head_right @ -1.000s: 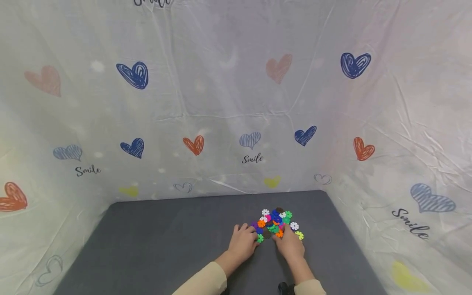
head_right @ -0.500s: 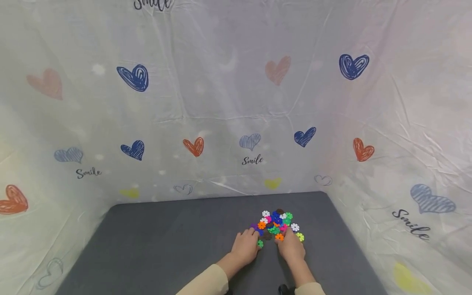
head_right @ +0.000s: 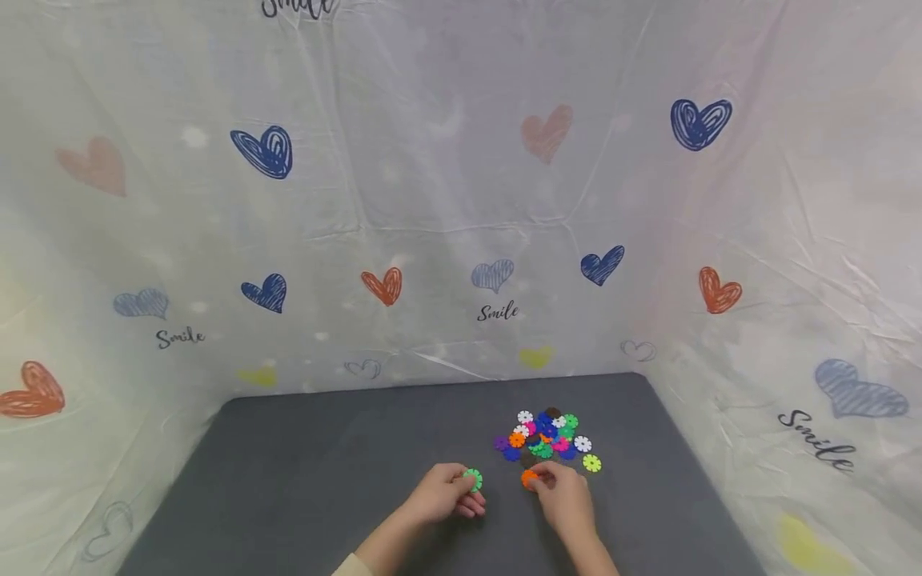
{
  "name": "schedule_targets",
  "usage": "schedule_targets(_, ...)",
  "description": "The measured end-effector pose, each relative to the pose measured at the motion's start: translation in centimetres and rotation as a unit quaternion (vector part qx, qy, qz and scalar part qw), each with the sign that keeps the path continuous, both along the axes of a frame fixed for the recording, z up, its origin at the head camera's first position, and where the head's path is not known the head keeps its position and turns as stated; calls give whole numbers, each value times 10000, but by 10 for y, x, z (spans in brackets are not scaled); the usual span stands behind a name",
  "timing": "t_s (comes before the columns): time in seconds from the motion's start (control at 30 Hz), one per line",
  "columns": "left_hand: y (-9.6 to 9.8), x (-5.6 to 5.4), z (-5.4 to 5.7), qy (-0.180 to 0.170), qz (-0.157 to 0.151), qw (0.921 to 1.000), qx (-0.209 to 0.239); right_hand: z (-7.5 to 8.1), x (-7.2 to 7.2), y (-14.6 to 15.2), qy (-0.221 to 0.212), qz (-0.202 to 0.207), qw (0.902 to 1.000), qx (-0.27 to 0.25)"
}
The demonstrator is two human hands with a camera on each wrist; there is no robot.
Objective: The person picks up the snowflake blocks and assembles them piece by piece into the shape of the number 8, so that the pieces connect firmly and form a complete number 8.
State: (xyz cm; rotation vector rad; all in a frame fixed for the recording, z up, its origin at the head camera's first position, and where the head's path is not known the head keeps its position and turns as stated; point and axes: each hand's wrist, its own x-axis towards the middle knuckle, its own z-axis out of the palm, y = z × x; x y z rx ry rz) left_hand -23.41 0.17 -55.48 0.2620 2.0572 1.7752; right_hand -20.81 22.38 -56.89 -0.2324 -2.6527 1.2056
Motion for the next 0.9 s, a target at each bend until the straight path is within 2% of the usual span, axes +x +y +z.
schedule_targets(0.1, -21, 10, 16, -267, -11, 9985, 481, 13, 10, -14, 242, 203, 9988, -376)
schedule_targets(0.2, -41, 19, 36, -233, 70, 9976, 640, 28, 20, -33, 623, 326, 9932, -930)
schedule_targets(0.3, -59, 30, 52, -154, 273, 9960, 832, 45, 30, -56, 1127, 491, 9795, -1598)
schedule_targets(0.4, -70, 38, 64, -93, 555, 9937, 968, 58, 36, -74, 1659, 699, 9646, -1927)
schedule_targets(0.5, -73, 46, 70, -75, 763, 9923, 975, 67, 40, -87, 1754, 743, 9630, -1908)
schedule_targets(0.67, -68, 56, 71, -81, 983, 9914, 861, 77, 50, -101, 1384, 825, 9675, -1949)
schedule_targets(0.77, -64, 60, 71, -75, 1140, 9902, 802, 75, 52, -106, 1280, 991, 9659, -2022)
schedule_targets(0.9, -61, 63, 71, 17, 1318, 9888, 701, 66, 48, -108, 1479, 1152, 9606, -2054)
